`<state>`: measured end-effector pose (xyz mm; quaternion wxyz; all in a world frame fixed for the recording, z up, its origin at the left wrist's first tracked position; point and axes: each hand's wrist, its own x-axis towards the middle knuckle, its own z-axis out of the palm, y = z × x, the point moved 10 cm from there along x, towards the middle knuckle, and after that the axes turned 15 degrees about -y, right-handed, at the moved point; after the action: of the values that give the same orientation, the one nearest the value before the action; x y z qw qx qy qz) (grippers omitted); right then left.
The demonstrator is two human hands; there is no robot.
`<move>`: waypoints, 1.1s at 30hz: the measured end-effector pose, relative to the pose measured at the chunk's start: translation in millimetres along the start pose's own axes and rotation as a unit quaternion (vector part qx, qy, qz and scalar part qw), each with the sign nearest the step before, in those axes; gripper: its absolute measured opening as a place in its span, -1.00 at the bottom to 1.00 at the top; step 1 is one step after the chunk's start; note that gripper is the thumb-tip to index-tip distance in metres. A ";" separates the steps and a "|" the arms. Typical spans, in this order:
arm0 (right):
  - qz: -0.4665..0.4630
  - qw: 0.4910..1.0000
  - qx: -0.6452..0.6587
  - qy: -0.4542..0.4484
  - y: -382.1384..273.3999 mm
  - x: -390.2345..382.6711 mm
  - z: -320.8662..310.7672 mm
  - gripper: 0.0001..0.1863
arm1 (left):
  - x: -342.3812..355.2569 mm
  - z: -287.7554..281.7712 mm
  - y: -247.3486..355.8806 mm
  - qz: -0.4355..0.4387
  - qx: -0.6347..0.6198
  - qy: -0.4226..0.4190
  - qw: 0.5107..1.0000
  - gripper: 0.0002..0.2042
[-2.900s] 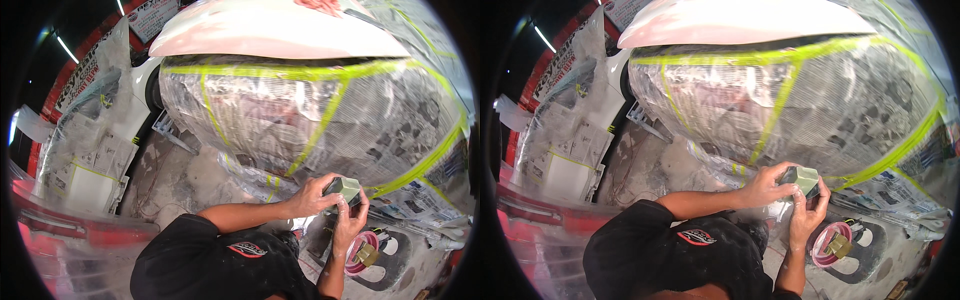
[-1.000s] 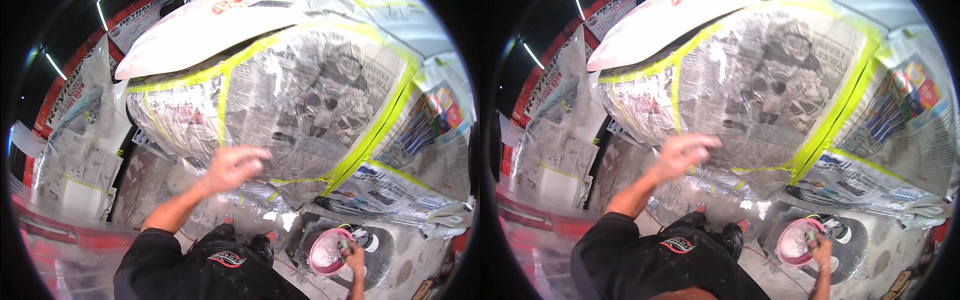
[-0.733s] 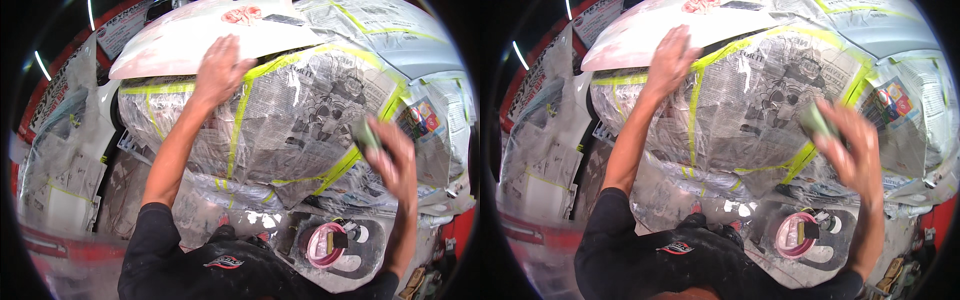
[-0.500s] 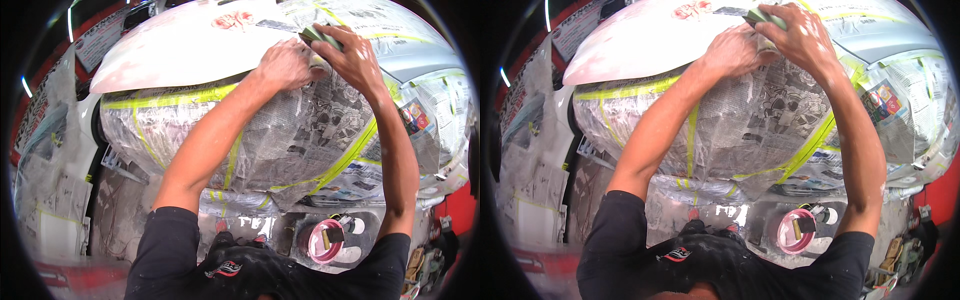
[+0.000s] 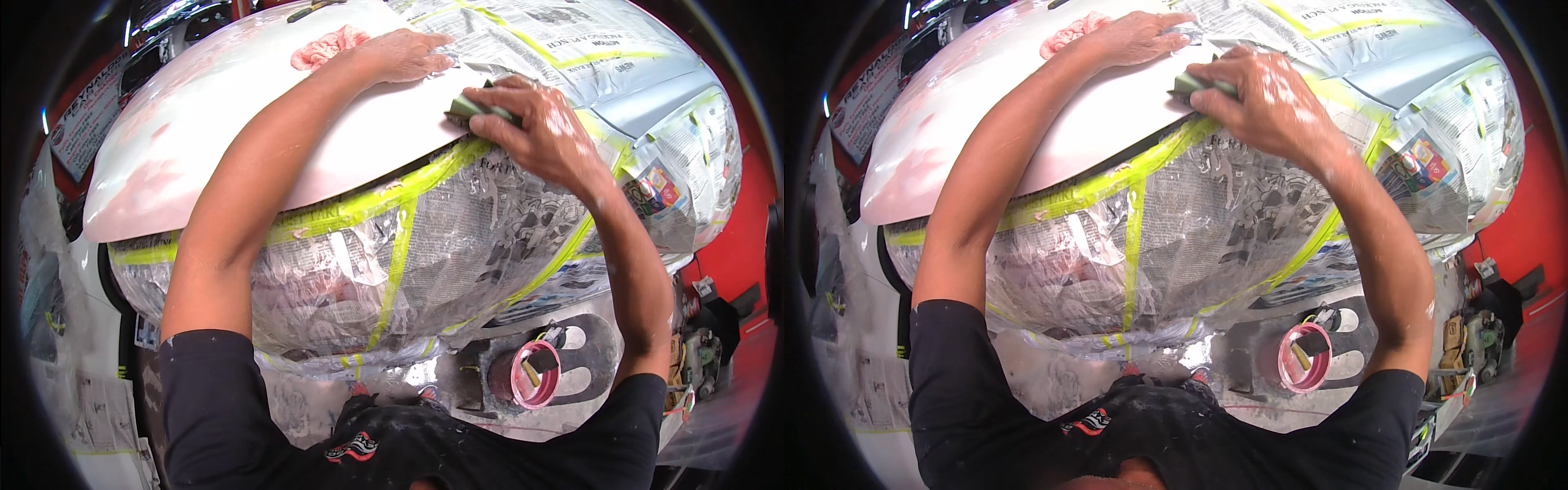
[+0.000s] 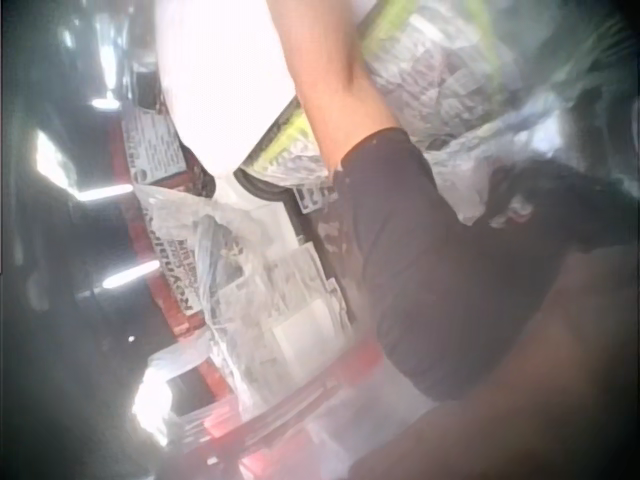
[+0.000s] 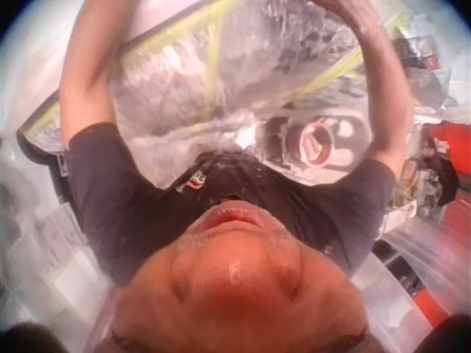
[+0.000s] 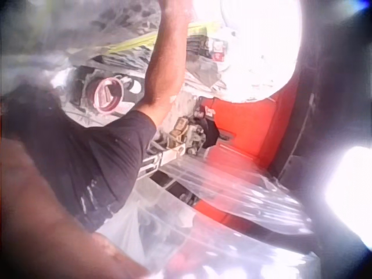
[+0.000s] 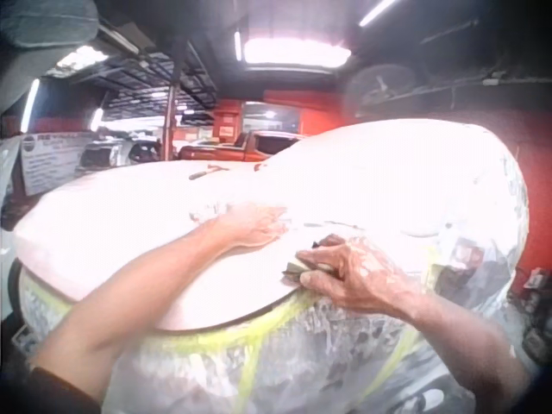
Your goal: The person sands the hood of a white car using a sanding block and water. They repeatedly rub the surface, dip the block in a bucket of water, and wipe the hood with a cloth.
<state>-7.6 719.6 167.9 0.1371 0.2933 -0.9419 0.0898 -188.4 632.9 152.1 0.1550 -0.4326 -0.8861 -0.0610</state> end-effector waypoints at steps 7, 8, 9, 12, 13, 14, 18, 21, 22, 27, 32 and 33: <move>0.046 0.998 -0.040 -0.001 4.9 3.5 4.2 -0.59 | -3.2 -3.5 -2.5 -0.043 -0.054 -0.130 0.989 -0.69; 0.060 0.997 -0.040 0.002 15.1 9.0 4.6 -0.59 | -12.5 -11.0 -4.1 -0.066 -0.065 -0.144 0.985 -0.70; 0.057 0.997 -0.058 0.016 22.2 15.6 2.4 -0.59 | -18.4 -16.4 -6.3 -0.085 -0.078 -0.156 0.981 -0.72; 0.053 0.994 -0.091 0.043 30.0 31.7 5.3 -0.57 | -45.3 -24.3 -39.0 -0.104 -0.044 -0.169 0.979 -0.63; 0.051 0.995 -0.084 0.025 25.4 28.7 8.9 -0.57 | -53.5 -24.3 -48.3 -0.099 -0.004 -0.156 0.983 -0.67; 0.048 0.996 -0.077 0.008 17.5 18.2 9.4 -0.57 | -61.2 -22.3 -56.4 -0.093 0.035 -0.143 0.985 -0.70; 0.059 0.997 -0.042 -0.001 10.7 1.0 8.5 -0.57 | -92.7 -36.9 -65.4 -0.068 0.058 -0.083 0.993 -0.72; 0.072 0.994 -0.085 0.013 37.1 36.7 0.5 -0.57 | -96.7 -52.3 -66.1 -0.016 0.050 0.057 0.997 -0.70; 0.068 0.993 -0.095 0.013 43.4 49.9 4.9 -0.57 | -109.3 -57.9 -59.3 0.007 0.063 0.127 0.990 -0.71; 0.068 0.993 -0.090 -0.023 14.8 32.8 12.8 -0.56 | -120.5 -54.7 -87.0 -0.174 0.079 -0.006 0.981 -0.46; 0.004 0.989 -0.148 0.020 29.9 34.3 3.5 -0.54 | -106.0 -53.9 -114.6 -0.185 0.051 0.016 0.981 -0.48; 0.026 0.988 -0.149 0.011 35.5 47.6 6.1 -0.56 | -104.9 -42.4 -123.7 -0.183 0.036 -0.001 0.982 -0.48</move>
<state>-66.9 721.8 173.7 0.1868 0.2443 -0.9505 -0.0452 -215.6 467.7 161.0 0.1561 -0.2574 -0.9519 -0.0562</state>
